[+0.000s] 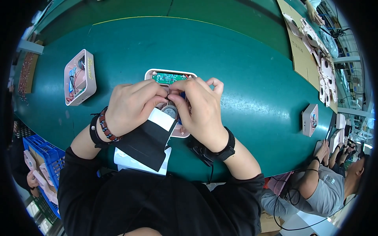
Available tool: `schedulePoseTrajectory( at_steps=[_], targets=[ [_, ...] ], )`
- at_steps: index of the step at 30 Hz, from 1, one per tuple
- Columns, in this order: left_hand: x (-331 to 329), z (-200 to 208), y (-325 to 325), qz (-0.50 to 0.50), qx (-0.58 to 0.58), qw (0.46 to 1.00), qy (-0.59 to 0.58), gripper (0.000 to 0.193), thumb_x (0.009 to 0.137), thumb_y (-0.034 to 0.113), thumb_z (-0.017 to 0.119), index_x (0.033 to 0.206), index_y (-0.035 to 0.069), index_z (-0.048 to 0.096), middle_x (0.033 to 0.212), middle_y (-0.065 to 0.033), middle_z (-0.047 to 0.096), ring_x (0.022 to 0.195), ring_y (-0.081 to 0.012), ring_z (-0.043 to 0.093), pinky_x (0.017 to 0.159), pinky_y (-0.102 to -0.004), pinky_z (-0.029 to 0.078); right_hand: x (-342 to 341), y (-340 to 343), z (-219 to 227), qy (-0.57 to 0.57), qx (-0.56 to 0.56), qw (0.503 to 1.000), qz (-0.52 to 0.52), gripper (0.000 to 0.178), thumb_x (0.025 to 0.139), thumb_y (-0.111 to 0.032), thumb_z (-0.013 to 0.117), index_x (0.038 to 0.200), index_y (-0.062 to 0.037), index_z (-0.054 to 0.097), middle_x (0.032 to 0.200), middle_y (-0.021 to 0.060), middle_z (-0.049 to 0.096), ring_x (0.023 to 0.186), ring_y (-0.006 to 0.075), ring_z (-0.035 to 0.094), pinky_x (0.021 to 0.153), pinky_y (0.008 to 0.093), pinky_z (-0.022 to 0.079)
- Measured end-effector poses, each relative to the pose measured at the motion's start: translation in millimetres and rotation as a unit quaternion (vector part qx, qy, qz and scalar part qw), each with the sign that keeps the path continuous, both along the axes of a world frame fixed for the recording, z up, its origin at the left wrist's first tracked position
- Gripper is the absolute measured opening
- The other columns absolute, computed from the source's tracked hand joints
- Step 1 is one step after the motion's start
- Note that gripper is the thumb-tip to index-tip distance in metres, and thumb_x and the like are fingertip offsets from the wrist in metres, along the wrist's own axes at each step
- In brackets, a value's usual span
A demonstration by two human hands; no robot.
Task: The person peels small pieces of tape from a sheet and presses them onto the wires inside several pink plastic housings before moving the units down the line.
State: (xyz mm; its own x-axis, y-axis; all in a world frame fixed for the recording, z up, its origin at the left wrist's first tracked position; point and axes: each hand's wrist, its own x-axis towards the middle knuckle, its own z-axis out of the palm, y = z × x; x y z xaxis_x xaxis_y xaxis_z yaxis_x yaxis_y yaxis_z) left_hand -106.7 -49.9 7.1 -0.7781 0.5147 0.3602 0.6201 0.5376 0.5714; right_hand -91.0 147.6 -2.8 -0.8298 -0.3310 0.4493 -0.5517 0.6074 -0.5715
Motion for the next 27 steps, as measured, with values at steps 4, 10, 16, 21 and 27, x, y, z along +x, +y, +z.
schedulePoseTrajectory(
  at_steps=[4, 10, 16, 21, 27],
  targets=[
    [2, -1, -1, 0.016, 0.003, 1.0, 0.017, 0.011, 0.083, 0.014, 0.072, 0.083, 0.008, 0.063, 0.077, -0.0029, 0.066, 0.064, -0.0231, 0.065, 0.053, -0.0323, 0.048, -1, -1, 1, -0.037, -0.015, 0.999, -0.01, 0.019, 0.081, -0.005, 0.072, 0.096, -0.0111, 0.062, 0.088, -0.0011, 0.066, 0.082, 0.0163, 0.059, 0.09, 0.0348, 0.028],
    [2, 0, -1, 0.022, -0.012, 0.999, 0.044, 0.014, 0.081, 0.014, 0.074, 0.083, 0.008, 0.062, 0.076, -0.0027, 0.067, 0.062, -0.0209, 0.066, 0.053, -0.0304, 0.048, -1, -2, 0, 0.017, 0.039, 0.999, 0.0, 0.013, 0.081, -0.006, 0.071, 0.091, -0.0115, 0.066, 0.093, -0.0022, 0.066, 0.091, 0.017, 0.059, 0.092, 0.0361, 0.028],
    [2, -7, -1, 0.042, 0.03, 0.998, 0.035, 0.02, 0.082, 0.02, 0.074, 0.083, 0.01, 0.056, 0.067, -0.0013, 0.063, 0.055, -0.0223, 0.063, 0.047, -0.0324, 0.045, 1, -2, -3, -0.062, -0.042, 0.997, 0.003, 0.01, 0.08, -0.01, 0.074, 0.088, -0.0107, 0.068, 0.112, 0.0022, 0.062, 0.105, 0.0212, 0.053, 0.096, 0.0382, 0.03],
    [2, -5, 0, 0.047, 0.04, 0.997, 0.034, 0.02, 0.083, 0.02, 0.074, 0.084, 0.011, 0.056, 0.068, -0.0015, 0.064, 0.056, -0.022, 0.064, 0.047, -0.0322, 0.045, 4, -7, -3, -0.097, -0.059, 0.993, -0.032, 0.01, 0.079, -0.013, 0.076, 0.084, -0.0112, 0.068, 0.124, 0.0053, 0.055, 0.112, 0.0246, 0.047, 0.098, 0.0394, 0.03],
    [0, -3, 1, 0.02, 0.049, 0.998, 0.022, 0.013, 0.086, 0.019, 0.071, 0.087, 0.012, 0.06, 0.074, -0.0017, 0.067, 0.061, -0.0218, 0.065, 0.049, -0.0321, 0.046, 3, -5, -9, -0.095, -0.037, 0.993, -0.056, 0.009, 0.079, -0.014, 0.076, 0.082, -0.0117, 0.068, 0.121, 0.0054, 0.052, 0.111, 0.0254, 0.043, 0.097, 0.04, 0.03]
  ],
)
